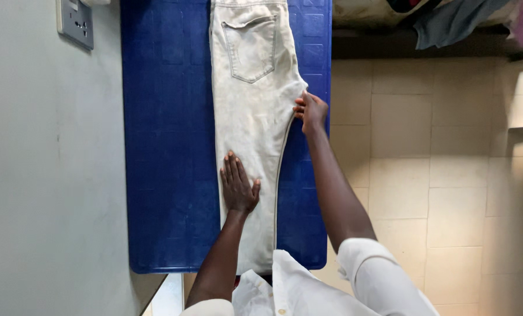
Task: The person picks up a pair of pants from a pile of clothes, folds them into a small rectangle on a blue table, and places them into an open suitcase.
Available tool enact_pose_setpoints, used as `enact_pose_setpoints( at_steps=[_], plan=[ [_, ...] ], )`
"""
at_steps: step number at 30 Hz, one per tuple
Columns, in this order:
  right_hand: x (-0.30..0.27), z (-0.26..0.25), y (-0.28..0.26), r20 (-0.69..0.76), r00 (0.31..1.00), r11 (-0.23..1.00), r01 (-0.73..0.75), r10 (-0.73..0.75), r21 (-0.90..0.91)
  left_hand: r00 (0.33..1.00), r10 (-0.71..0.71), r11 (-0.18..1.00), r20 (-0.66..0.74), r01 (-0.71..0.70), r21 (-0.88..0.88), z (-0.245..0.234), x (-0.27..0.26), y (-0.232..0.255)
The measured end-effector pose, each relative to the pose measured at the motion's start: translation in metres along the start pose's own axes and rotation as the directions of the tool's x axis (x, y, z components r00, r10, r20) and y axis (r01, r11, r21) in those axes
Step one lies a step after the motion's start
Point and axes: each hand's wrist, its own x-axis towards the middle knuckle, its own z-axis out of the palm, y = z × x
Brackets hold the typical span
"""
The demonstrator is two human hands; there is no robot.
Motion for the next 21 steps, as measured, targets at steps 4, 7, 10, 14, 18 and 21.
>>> enact_pose_setpoints(
  at_steps=[4,7,10,14,18,21],
  plan=[
    [0.031,0.011,-0.007,0.000,0.996,0.994,-0.089,0.089,-0.068,1.000,-0.001,0.999,0.018,0.001,0.043,0.000,0.000,0.000],
    [0.046,0.009,-0.009,-0.026,0.985,0.983,-0.171,0.170,-0.066,0.999,-0.014,0.998,0.044,0.011,0.064,0.001,0.002,-0.001],
    [0.056,0.005,-0.004,-0.068,0.970,0.968,-0.226,0.234,0.105,1.000,0.008,1.000,0.008,-0.008,0.010,0.002,0.003,-0.004],
    [0.061,0.009,-0.002,-0.205,0.957,0.976,-0.184,0.205,0.117,1.000,0.025,0.998,-0.002,-0.025,0.061,-0.001,0.006,-0.005],
    [0.038,0.019,-0.018,-0.216,0.973,0.997,-0.081,0.078,-0.005,0.998,-0.006,0.998,0.062,0.003,0.055,-0.005,0.009,-0.003],
    [0.000,0.031,-0.024,-0.243,0.942,0.900,0.110,-0.230,-0.422,0.996,-0.023,0.999,0.092,0.020,0.044,-0.009,0.009,-0.001]
  ],
)
